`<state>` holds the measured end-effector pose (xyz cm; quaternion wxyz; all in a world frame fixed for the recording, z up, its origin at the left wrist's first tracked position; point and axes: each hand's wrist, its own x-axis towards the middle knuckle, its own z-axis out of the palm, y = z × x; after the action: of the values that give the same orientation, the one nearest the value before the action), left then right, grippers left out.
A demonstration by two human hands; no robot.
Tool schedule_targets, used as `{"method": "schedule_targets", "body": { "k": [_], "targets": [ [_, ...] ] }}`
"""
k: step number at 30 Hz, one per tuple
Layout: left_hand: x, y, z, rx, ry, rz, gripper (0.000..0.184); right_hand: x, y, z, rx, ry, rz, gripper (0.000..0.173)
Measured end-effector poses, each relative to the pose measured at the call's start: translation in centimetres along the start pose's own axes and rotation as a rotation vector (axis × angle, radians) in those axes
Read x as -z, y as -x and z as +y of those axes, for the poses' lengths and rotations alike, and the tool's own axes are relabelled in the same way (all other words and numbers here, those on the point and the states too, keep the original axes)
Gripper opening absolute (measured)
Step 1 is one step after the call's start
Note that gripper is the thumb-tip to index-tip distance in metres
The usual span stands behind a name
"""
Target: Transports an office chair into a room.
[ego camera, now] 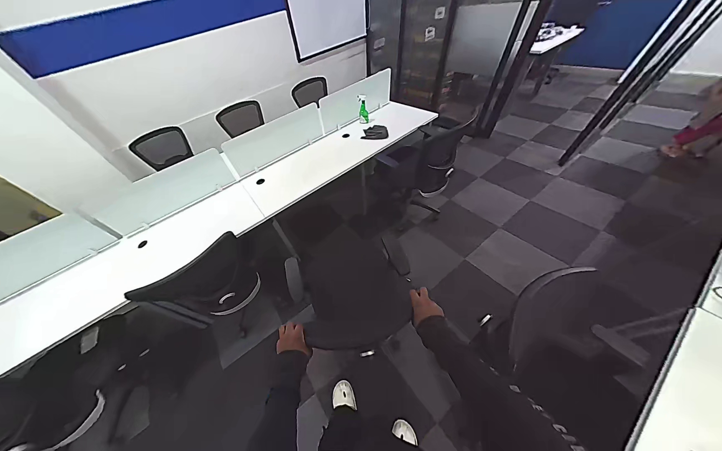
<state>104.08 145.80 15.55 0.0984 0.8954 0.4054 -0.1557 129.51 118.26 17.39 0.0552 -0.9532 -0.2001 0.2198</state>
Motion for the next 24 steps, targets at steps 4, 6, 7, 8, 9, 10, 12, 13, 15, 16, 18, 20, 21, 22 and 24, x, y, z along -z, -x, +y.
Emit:
{"method": "schedule_targets", "body": {
  "k": [4, 6, 7, 8, 9, 10, 12, 13, 15, 16, 18, 20, 21, 22, 24],
  "targets": [
    [2.7, -7.8, 3.4, -0.005, -0.049, 0.035, 0.072, 4.2, -8.2, -1.3, -0.030, -0.018, -0.039, 0.063],
    [3.7, -11.2, 5.2, -0.011, -0.040, 0.051, 0.069, 5.6, -12.0, -1.3, -0.038, -0.007, -0.036, 0.068],
    [4.3, -12.7, 6.1, -0.010, -0.038, 0.049, 0.068, 6.2, -13.9, -1.3, -0.042, 0.002, -0.035, 0.070],
    [4.9, -14.3, 7.0, -0.012, -0.031, 0.043, 0.067, 6.8, -15.6, -1.4, -0.049, 0.004, -0.028, 0.070],
    [5.8, -15.9, 7.8, -0.012, -0.026, 0.037, 0.067, 7.5, -17.4, -1.7, -0.056, -0.003, -0.017, 0.069],
    [6.7, -17.5, 8.4, -0.012, -0.029, 0.030, 0.068, 8.2, -19.2, -2.2, -0.062, -0.006, -0.006, 0.068],
    [8.5, -20.9, 9.4, -0.032, -0.058, 0.032, 0.067, 10.0, -22.6, -3.3, -0.074, -0.001, 0.015, 0.066],
    [9.3, -22.5, 9.8, -0.050, -0.063, 0.027, 0.065, 11.1, -24.2, -3.9, -0.081, 0.007, 0.015, 0.065],
    [10.5, -24.5, 10.1, -0.082, -0.066, -0.009, 0.061, 12.2, -26.8, -4.5, -0.080, 0.035, -0.010, 0.061],
    [11.1, -25.4, 10.3, -0.102, -0.067, -0.026, 0.060, 12.9, -28.3, -4.6, -0.073, 0.051, -0.012, 0.061],
    [12.1, -27.3, 10.9, -0.148, -0.077, -0.051, 0.059, 14.2, -31.4, -4.7, -0.076, 0.060, -0.004, 0.061],
    [11.9, -28.8, 11.2, -0.192, -0.081, -0.060, 0.057, 14.9, -33.7, -4.4, -0.090, 0.061, 0.001, 0.055],
    [12.0, -29.5, 11.5, -0.204, -0.074, -0.070, 0.056, 15.5, -34.7, -4.5, -0.094, 0.063, -0.001, 0.054],
    [12.2, -30.2, 11.8, -0.204, -0.061, -0.091, 0.055, 16.0, -35.7, -4.8, -0.097, 0.070, -0.009, 0.054],
    [12.9, -32.0, 12.4, -0.202, -0.040, -0.100, 0.056, 17.0, -38.2, -5.5, -0.096, 0.086, -0.013, 0.057]
  ]
}}
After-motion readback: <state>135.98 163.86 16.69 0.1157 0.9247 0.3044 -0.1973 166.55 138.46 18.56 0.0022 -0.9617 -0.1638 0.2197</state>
